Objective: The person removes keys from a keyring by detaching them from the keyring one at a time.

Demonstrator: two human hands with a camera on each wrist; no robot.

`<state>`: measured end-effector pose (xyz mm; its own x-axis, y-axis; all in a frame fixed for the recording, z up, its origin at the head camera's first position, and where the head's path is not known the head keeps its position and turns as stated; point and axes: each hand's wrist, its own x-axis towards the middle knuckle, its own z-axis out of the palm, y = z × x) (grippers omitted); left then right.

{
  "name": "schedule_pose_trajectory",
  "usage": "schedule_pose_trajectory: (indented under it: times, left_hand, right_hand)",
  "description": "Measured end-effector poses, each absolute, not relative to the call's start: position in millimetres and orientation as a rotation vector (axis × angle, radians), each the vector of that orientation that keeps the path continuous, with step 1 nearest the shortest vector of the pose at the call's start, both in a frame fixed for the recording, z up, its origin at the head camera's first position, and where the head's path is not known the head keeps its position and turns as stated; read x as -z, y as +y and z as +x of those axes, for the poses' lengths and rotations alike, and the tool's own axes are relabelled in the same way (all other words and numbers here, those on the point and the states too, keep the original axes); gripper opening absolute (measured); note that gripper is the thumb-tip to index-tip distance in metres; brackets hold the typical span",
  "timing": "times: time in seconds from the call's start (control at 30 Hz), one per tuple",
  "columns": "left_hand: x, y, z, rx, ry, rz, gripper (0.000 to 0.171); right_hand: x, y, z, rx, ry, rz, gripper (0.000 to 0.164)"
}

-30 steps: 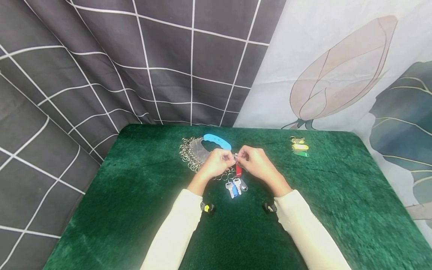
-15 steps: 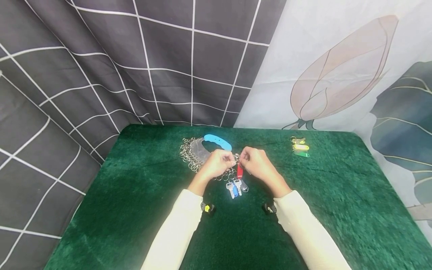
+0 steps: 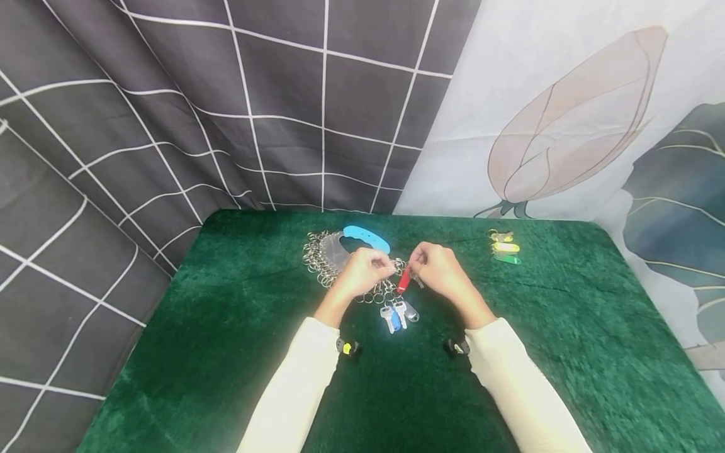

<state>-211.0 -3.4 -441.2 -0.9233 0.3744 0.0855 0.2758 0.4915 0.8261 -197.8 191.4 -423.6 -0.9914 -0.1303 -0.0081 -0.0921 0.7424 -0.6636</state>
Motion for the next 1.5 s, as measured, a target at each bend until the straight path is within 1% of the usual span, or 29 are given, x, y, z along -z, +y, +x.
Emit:
schedule_pose_trajectory:
  times: [0.17,0.4,0.53,0.7,0.8,0.87,1.07,1.2,1.37,1.5]
  left_hand:
    - [438.0,2.8,-207.3,-1.215,2.724,0.719,0.007]
    - [432.2,14.7,-202.9,-0.872,2.799,0.924,0.004]
    - [427.0,24.2,-202.3,-0.662,2.811,0.986,0.004]
    - [425.3,34.9,-203.1,-0.455,2.818,1.033,0.010]
    - [426.8,39.9,-202.7,-0.347,2.831,1.054,0.008]
    - [427.4,42.2,-201.6,-0.314,2.844,1.060,0.004]
    - [430.3,45.0,-199.6,-0.238,2.885,1.126,0.009]
    - [430.0,42.8,-199.9,-0.222,2.899,1.186,0.009]
    - [423.4,32.9,-199.9,-0.322,2.885,1.163,0.015]
    - [418.8,16.3,-198.0,-0.344,2.931,1.178,0.023]
  right_hand:
    - [409.3,201.0,-196.4,1.092,3.003,-0.249,0.005]
    - [393.3,213.5,-193.7,1.112,3.094,-0.265,0.007]
    - [388.1,220.6,-193.9,1.085,3.115,-0.294,0.006]
    - [383.3,228.9,-195.0,1.076,3.117,-0.326,0.006]
    - [381.2,232.9,-195.5,1.079,3.100,-0.328,0.007]
    - [380.1,234.9,-195.3,1.084,3.086,-0.319,0.007]
    - [378.1,242.9,-192.5,1.100,3.080,-0.290,0.009]
    - [375.2,252.0,-190.7,1.118,3.090,-0.278,0.011]
    - [372.0,270.3,-189.0,1.087,3.108,-0.232,0.012]
    - [369.9,287.6,-188.0,1.023,3.114,-0.196,0.016]
